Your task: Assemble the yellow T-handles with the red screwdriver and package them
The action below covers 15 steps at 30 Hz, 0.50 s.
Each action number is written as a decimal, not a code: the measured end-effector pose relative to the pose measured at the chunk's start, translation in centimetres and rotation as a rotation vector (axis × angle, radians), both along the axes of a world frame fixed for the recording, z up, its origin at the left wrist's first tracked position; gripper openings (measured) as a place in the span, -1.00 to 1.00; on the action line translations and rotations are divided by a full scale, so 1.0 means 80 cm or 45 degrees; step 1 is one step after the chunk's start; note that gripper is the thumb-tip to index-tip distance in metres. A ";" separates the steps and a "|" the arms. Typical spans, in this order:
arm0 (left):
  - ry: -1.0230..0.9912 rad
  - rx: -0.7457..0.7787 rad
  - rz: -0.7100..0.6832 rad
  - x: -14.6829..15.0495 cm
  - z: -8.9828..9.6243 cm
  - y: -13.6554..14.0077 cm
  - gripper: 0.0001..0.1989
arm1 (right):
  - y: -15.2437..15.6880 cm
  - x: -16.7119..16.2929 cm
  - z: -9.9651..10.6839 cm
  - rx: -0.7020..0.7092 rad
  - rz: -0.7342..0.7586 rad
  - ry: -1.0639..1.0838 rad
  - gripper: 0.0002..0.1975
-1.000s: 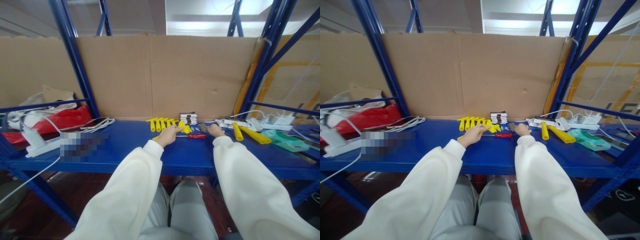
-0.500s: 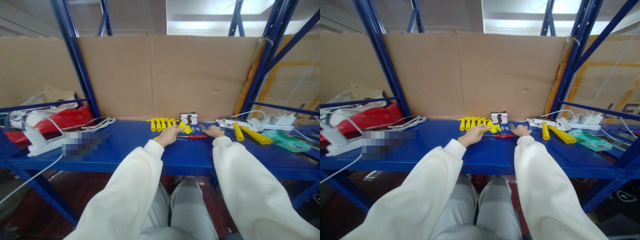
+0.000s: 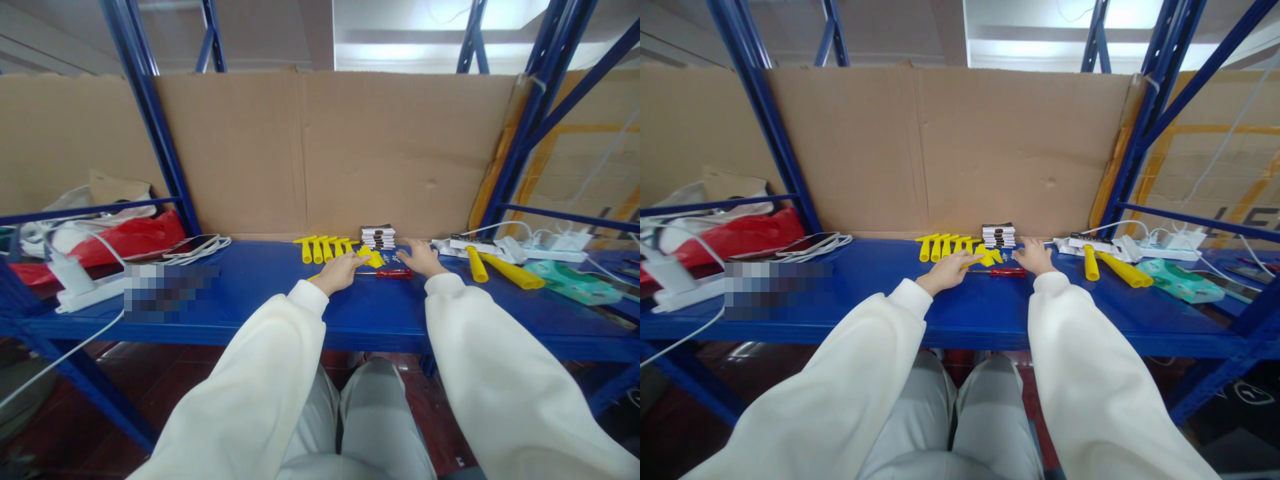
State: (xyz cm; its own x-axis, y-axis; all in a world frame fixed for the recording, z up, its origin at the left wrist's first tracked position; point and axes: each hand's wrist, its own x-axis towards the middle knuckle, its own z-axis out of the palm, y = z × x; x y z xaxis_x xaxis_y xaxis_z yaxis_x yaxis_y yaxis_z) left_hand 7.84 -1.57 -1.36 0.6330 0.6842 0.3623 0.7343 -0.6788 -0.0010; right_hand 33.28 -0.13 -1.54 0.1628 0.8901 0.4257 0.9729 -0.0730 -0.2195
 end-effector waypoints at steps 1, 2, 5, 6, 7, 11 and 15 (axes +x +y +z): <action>0.011 -0.004 0.000 0.001 0.000 -0.001 -0.41 | -0.001 -0.005 0.000 0.045 0.089 -0.025 -0.38; 0.022 -0.003 -0.003 0.001 0.000 -0.001 -0.40 | -0.002 -0.011 0.001 0.077 0.178 -0.054 -0.36; 0.041 0.017 -0.043 0.004 0.000 -0.002 -0.37 | -0.005 -0.029 0.001 0.146 0.446 -0.169 -0.32; 0.045 0.026 -0.066 0.005 0.000 -0.003 -0.36 | -0.006 -0.034 0.002 0.159 0.515 -0.213 -0.32; 0.049 0.033 -0.088 0.006 -0.001 -0.003 -0.36 | -0.007 -0.038 0.002 0.165 0.567 -0.256 -0.32; 0.050 0.039 -0.122 0.009 -0.001 -0.007 -0.38 | -0.009 -0.045 0.007 0.182 0.654 -0.332 -0.46; -0.024 0.026 0.005 0.007 0.002 -0.007 -0.32 | -0.009 -0.045 0.011 0.246 0.544 -0.099 -0.64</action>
